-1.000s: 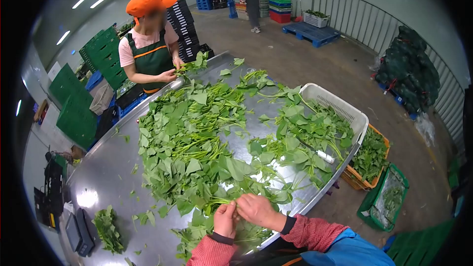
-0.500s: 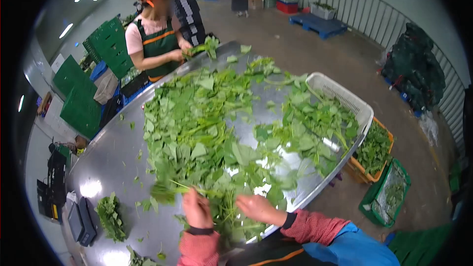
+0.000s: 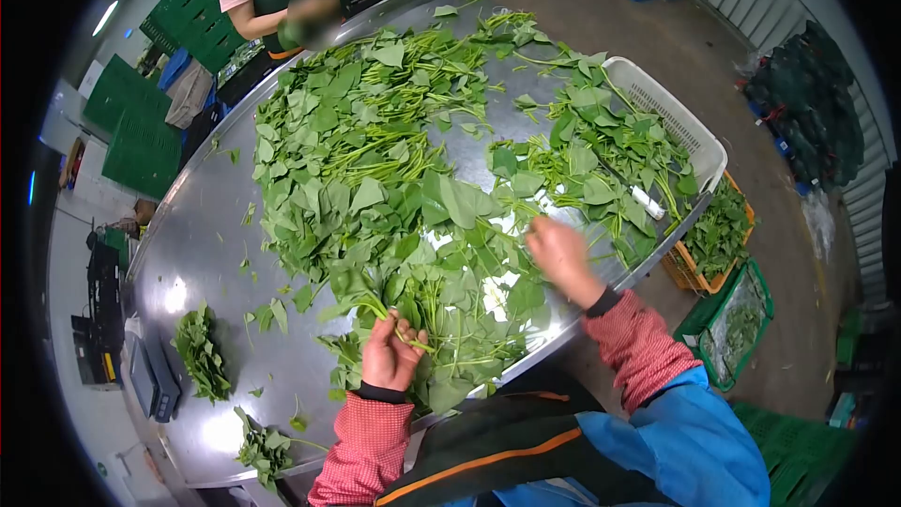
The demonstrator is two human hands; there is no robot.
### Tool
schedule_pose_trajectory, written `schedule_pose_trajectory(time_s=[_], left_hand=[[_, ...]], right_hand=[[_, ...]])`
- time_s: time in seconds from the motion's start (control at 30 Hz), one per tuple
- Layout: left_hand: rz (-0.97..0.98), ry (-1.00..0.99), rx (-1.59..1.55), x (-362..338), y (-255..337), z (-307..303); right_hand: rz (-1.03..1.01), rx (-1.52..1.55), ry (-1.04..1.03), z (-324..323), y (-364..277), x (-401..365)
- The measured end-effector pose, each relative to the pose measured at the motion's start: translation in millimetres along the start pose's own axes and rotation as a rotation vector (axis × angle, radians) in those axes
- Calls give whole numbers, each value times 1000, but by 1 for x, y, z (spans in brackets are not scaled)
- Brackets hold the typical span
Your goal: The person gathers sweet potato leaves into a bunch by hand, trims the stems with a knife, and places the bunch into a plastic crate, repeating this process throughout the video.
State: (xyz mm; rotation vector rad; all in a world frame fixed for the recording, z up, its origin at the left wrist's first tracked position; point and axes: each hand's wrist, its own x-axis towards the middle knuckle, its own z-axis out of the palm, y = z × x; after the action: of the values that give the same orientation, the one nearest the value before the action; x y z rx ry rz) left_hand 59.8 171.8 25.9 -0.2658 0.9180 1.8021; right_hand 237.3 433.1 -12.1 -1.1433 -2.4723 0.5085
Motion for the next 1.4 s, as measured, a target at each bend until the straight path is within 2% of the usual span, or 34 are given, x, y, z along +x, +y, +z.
schedule_pose_trajectory(time_s=[0.07, 0.17, 0.3, 0.33, 0.43, 0.47, 0.53, 0.63, 0.67, 0.77, 0.8, 0.9, 1.0, 1.07, 1.1, 1.13, 1.23, 1.33, 1.4], left_hand=[[-60, 51, -8, 6, -9, 0], [-211, -115, -97, 10, -14, 0], [-188, -104, -40, 11, -19, 27], [-144, -92, 8, 12, -22, 37], [-41, -13, 140, 10, -30, 63], [-21, -41, 149, 13, -33, 63], [-19, 26, 210, 14, -38, 73], [-31, 55, 190, 16, -42, 63], [-30, 67, 172, 15, -40, 57], [-45, 46, 107, 9, -35, 42], [-53, 29, 93, 6, -32, 43], [3, 59, 121, 1, -18, 38], [298, 148, 46, -5, 19, 24], [432, 152, 4, -10, 45, 3], [470, 158, -24, -11, 51, -10], [426, 146, -63, -15, 53, -20], [302, 149, -84, -24, 34, -28], [277, 73, -93, -27, 19, -33], [264, 73, -75, -31, 15, -26]], right_hand=[[-17, -246, 50, 7, 35, 10], [-29, -186, -28, 8, 47, 12], [296, 885, -195, 0, 16, 10], [251, 727, -112, -5, -3, 4], [252, 701, -248, -19, -49, -18], [93, 640, -181, -17, -61, -27], [-225, 517, -39, -13, -83, -41], [-388, 397, -40, -12, -103, -53], [-289, 508, -117, -14, -106, -55], [-235, 569, -386, -23, -108, -52], [-336, 501, -454, -15, -104, -54], [-427, 369, -416, 1, -103, -65], [-483, 166, -236, 0, -70, -50], [-151, 72, -135, -23, -52, -30], [-248, -90, 15, -34, -44, -15], [-340, -251, 165, -41, -41, -9], [-429, -115, 77, -38, -62, -13], [-718, 256, -61, 9, -94, -38], [-685, 129, -159, 37, -113, -49]])
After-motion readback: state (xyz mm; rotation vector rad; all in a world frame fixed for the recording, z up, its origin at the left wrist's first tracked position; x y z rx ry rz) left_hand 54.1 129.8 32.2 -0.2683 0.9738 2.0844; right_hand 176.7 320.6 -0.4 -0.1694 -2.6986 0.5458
